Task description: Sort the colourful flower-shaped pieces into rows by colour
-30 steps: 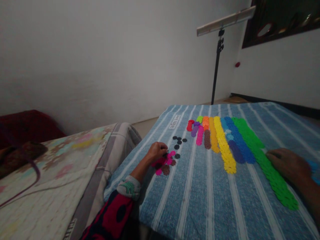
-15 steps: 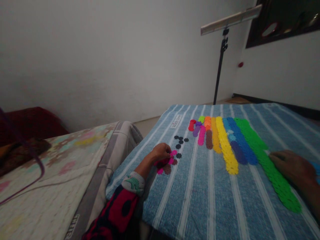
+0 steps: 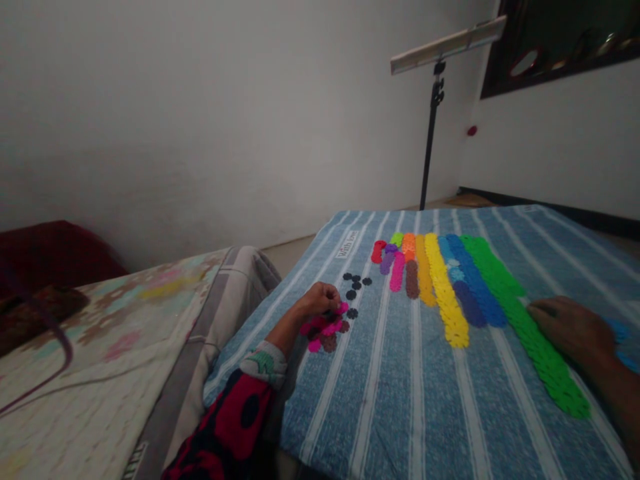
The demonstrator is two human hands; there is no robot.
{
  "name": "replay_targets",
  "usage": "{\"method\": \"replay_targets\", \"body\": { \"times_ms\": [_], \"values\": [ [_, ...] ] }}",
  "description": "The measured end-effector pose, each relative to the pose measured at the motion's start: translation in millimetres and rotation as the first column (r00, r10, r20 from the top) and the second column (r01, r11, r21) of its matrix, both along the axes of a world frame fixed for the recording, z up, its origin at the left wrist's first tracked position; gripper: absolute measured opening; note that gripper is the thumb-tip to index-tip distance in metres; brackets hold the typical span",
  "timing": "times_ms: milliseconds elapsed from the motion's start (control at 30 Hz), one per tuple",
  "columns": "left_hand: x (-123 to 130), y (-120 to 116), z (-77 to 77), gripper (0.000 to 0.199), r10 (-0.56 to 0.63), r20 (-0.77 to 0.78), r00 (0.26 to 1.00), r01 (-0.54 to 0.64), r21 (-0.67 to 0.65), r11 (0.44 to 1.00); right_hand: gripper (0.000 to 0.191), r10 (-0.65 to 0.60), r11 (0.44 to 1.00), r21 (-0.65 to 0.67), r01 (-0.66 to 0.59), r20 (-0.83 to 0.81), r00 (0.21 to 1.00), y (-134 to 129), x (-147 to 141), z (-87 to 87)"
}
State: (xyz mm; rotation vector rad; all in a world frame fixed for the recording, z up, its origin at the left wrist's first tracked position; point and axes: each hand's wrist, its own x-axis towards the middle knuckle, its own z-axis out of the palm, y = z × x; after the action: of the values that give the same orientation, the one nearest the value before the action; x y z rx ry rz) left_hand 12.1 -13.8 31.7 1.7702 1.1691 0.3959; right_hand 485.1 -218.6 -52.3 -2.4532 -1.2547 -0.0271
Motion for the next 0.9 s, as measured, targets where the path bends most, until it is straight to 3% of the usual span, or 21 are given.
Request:
{"method": "replay_targets", "body": {
  "times_ms": [133, 300, 500, 733, 900],
  "values": [
    [22, 0, 1.9, 0.018, -0.003, 0.049, 0.999, 0.000, 0.059, 0.998, 0.055, 0.000, 1.000, -0.026, 0.001, 0.015, 1.000, -1, -2, 1.7],
    [76, 3, -6.8, 0.013, -0.042, 0.111, 0.993, 0.031, 0.100, 0.995, 0.053, 0.024, 0.999, 0.033, -0.025, 0.050, 0.998, -2, -3, -1.0],
    [132, 8, -20.7, 0.008, 0.027, 0.170, 0.985, -0.051, 0.140, 0.989, 0.050, 0.002, 0.999, 0.043, -0.003, 0.015, 1.000, 1, -5, 1.8],
    [153, 16, -30.8, 0.010, 0.079, 0.170, 0.982, -0.103, 0.143, 0.984, 0.053, -0.006, 1.000, 0.010, 0.006, 0.018, 1.000, 1, -8, 5.8],
    [148, 22, -30.5, 0.009, 0.124, 0.149, 0.981, -0.156, 0.222, 0.963, 0.052, 0.000, 1.000, -0.012, 0.001, 0.020, 1.000, 0, -9, 8.3]
  ]
}}
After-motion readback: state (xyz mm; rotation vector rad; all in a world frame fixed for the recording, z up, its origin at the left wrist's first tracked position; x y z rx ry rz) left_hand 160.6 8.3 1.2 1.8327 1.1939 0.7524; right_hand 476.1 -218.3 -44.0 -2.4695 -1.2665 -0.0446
